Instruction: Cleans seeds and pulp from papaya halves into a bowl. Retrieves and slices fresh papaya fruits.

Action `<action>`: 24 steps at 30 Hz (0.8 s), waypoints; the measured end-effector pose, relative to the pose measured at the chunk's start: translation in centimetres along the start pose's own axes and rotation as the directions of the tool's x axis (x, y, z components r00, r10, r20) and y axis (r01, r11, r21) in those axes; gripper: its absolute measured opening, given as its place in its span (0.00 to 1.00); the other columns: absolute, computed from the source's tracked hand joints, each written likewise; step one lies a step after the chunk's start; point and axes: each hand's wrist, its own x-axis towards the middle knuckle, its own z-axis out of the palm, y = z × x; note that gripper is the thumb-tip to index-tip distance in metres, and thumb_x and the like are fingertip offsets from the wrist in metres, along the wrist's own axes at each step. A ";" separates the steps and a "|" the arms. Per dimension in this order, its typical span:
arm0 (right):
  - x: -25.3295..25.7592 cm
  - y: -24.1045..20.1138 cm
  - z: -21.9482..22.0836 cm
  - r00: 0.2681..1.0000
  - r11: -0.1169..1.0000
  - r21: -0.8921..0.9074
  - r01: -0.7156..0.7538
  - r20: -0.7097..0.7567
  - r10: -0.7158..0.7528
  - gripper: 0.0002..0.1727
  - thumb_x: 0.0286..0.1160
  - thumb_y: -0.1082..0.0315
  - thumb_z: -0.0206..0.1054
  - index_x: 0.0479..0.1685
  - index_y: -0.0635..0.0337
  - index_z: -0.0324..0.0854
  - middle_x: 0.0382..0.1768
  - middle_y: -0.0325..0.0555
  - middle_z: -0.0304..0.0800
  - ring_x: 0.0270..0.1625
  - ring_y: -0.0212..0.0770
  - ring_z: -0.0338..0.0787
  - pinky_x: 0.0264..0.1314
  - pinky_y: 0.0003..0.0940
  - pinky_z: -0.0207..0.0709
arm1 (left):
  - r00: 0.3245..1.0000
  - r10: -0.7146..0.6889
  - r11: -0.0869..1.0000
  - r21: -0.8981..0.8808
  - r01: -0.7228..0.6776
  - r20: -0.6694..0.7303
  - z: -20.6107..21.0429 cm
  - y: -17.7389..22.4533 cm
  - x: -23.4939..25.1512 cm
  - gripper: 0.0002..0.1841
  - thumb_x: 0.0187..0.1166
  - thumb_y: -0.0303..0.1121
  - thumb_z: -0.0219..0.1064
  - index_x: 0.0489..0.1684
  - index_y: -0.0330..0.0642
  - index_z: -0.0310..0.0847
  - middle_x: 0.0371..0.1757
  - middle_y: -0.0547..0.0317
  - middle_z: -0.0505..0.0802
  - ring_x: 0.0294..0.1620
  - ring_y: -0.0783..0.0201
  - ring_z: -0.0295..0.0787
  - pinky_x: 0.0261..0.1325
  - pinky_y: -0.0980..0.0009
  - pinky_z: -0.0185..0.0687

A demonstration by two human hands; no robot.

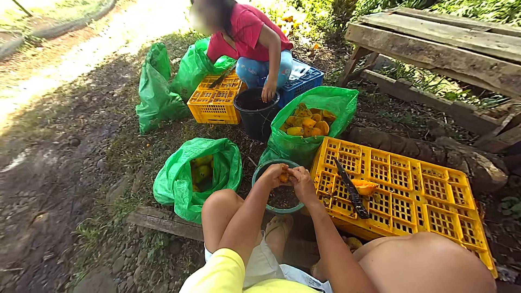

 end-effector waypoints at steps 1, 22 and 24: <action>0.0 0.3 0.0 1.000 1.000 0.017 0.000 -0.009 0.001 0.16 0.84 0.74 0.61 0.64 0.64 0.89 0.64 0.65 0.87 0.71 0.60 0.83 0.81 0.50 0.70 | 1.000 -0.005 1.000 -0.003 0.005 0.010 0.0 -0.1 0.0 0.17 0.93 0.40 0.49 0.56 0.34 0.76 0.40 0.48 0.88 0.36 0.56 0.89 0.45 0.60 0.89; 0.0 -0.1 0.1 0.992 0.994 0.058 -0.092 -0.077 0.097 0.12 0.77 0.73 0.68 0.52 0.69 0.91 0.58 0.64 0.87 0.67 0.57 0.85 0.76 0.48 0.74 | 0.999 -0.033 0.999 0.011 0.033 0.003 0.5 -0.6 0.5 0.17 0.93 0.41 0.50 0.56 0.35 0.76 0.40 0.46 0.88 0.34 0.56 0.89 0.41 0.61 0.89; 0.1 0.0 0.0 0.994 0.994 0.059 -0.088 -0.056 0.091 0.12 0.78 0.73 0.68 0.55 0.68 0.90 0.60 0.64 0.87 0.69 0.58 0.83 0.78 0.49 0.73 | 0.999 -0.037 0.999 -0.004 0.037 0.005 0.5 -0.6 0.5 0.17 0.93 0.41 0.50 0.58 0.34 0.75 0.41 0.46 0.88 0.35 0.55 0.89 0.43 0.60 0.89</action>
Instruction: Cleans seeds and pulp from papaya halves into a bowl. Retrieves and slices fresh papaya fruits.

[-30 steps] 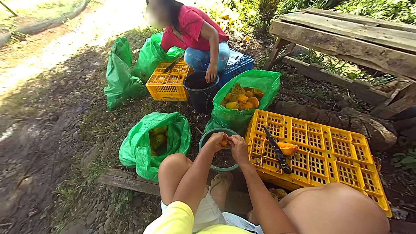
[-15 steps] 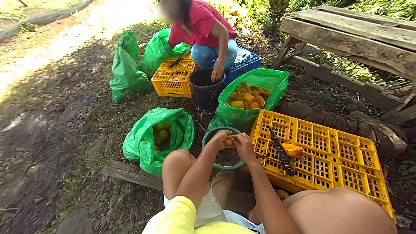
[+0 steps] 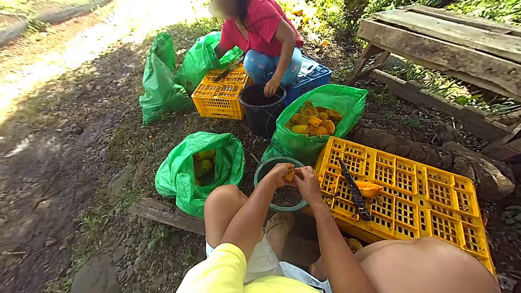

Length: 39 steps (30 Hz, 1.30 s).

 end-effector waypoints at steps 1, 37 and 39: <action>0.1 0.1 0.0 1.000 1.000 -0.005 0.006 0.001 -0.006 0.13 0.79 0.73 0.68 0.55 0.68 0.91 0.60 0.64 0.87 0.69 0.58 0.83 0.79 0.49 0.72 | 1.000 -0.002 1.000 -0.008 0.002 -0.004 0.1 0.0 0.0 0.17 0.92 0.40 0.50 0.57 0.34 0.75 0.41 0.46 0.88 0.34 0.55 0.89 0.42 0.60 0.89; -1.5 2.7 3.4 0.959 0.960 0.048 -0.275 -0.051 0.278 0.13 0.86 0.73 0.63 0.58 0.68 0.89 0.62 0.64 0.88 0.67 0.61 0.87 0.75 0.57 0.75 | 0.991 0.109 0.990 -0.098 -0.101 0.079 -1.7 1.8 -1.1 0.31 0.95 0.53 0.36 0.64 0.35 0.77 0.50 0.43 0.94 0.51 0.50 0.94 0.55 0.53 0.88; -1.1 0.9 2.0 0.945 0.977 0.086 -0.195 -0.250 0.211 0.10 0.82 0.73 0.67 0.53 0.68 0.88 0.55 0.64 0.88 0.58 0.61 0.88 0.66 0.58 0.80 | 0.993 0.093 0.993 -0.085 -0.087 0.069 -1.8 1.6 -0.8 0.31 0.95 0.53 0.36 0.65 0.35 0.77 0.52 0.43 0.93 0.51 0.51 0.93 0.55 0.54 0.87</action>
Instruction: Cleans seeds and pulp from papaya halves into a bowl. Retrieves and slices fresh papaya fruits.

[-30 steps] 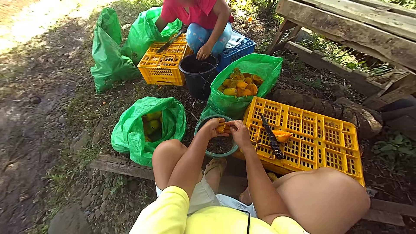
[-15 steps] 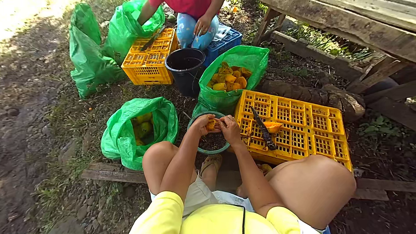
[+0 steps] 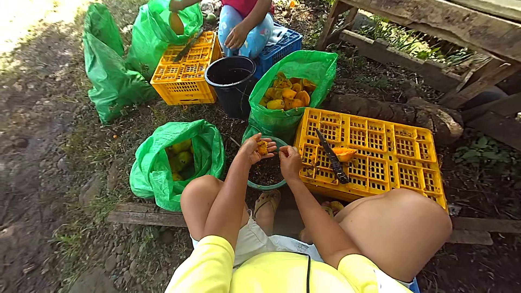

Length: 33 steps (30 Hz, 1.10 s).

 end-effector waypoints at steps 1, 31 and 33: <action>0.1 -1.0 -0.5 0.999 0.999 0.030 0.036 -0.040 -0.035 0.09 0.82 0.73 0.67 0.53 0.68 0.88 0.55 0.63 0.88 0.57 0.59 0.89 0.65 0.56 0.81 | 1.000 0.001 1.000 0.006 -0.001 -0.014 0.0 0.0 0.2 0.30 0.95 0.52 0.37 0.65 0.35 0.77 0.51 0.43 0.93 0.50 0.51 0.93 0.54 0.55 0.87; 0.6 0.6 1.0 0.915 0.178 0.912 -0.370 0.325 0.238 0.15 0.94 0.74 0.47 0.69 0.66 0.72 0.58 0.48 0.84 0.58 0.38 0.88 0.67 0.34 0.83 | 0.974 0.187 0.951 0.226 -0.213 0.129 2.7 -0.8 -1.8 0.43 0.91 0.64 0.36 0.93 0.36 0.47 0.92 0.39 0.59 0.92 0.48 0.56 0.90 0.53 0.55; 0.7 0.6 0.5 0.894 0.082 0.910 -0.406 0.377 0.242 0.17 0.97 0.68 0.43 0.70 0.67 0.71 0.59 0.51 0.84 0.60 0.42 0.89 0.69 0.36 0.83 | 0.980 0.182 0.942 0.271 -0.197 0.077 2.4 -0.5 -1.9 0.42 0.90 0.65 0.37 0.93 0.38 0.50 0.90 0.40 0.64 0.90 0.48 0.60 0.88 0.53 0.58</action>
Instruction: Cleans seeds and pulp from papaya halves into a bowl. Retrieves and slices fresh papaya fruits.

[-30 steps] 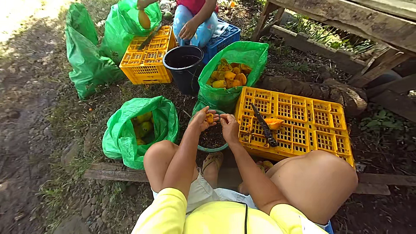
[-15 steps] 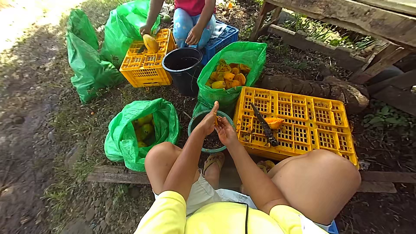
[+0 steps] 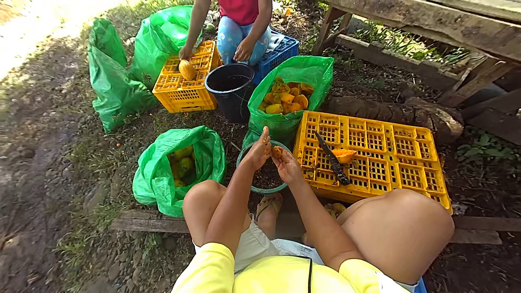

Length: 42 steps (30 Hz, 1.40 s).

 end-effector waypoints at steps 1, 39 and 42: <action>0.0 -0.2 -0.1 1.000 1.000 0.011 -0.013 0.007 0.013 0.17 0.97 0.67 0.44 0.71 0.67 0.71 0.60 0.52 0.84 0.62 0.43 0.89 0.70 0.37 0.83 | 1.000 -0.007 0.999 0.035 0.008 -0.025 -0.2 0.0 0.0 0.43 0.89 0.65 0.37 0.93 0.39 0.51 0.89 0.40 0.66 0.88 0.47 0.63 0.87 0.52 0.59; -2.0 -0.4 3.1 0.836 -0.046 -0.926 0.374 0.359 -0.415 0.14 0.80 0.69 0.71 0.55 0.71 0.86 0.53 0.66 0.87 0.54 0.61 0.90 0.60 0.56 0.84 | 0.980 -0.150 0.938 -0.332 0.098 -0.134 -0.5 -3.6 2.3 0.13 0.89 0.41 0.57 0.50 0.41 0.79 0.35 0.58 0.87 0.28 0.67 0.84 0.35 0.71 0.83; -2.0 -0.6 3.3 0.863 -0.081 -0.939 0.335 0.340 -0.375 0.13 0.83 0.68 0.69 0.55 0.70 0.87 0.53 0.66 0.87 0.56 0.63 0.90 0.62 0.58 0.83 | 0.988 -0.095 0.962 -0.266 0.060 -0.121 -0.6 -4.3 2.5 0.13 0.87 0.43 0.59 0.50 0.44 0.81 0.34 0.61 0.87 0.28 0.69 0.84 0.35 0.73 0.83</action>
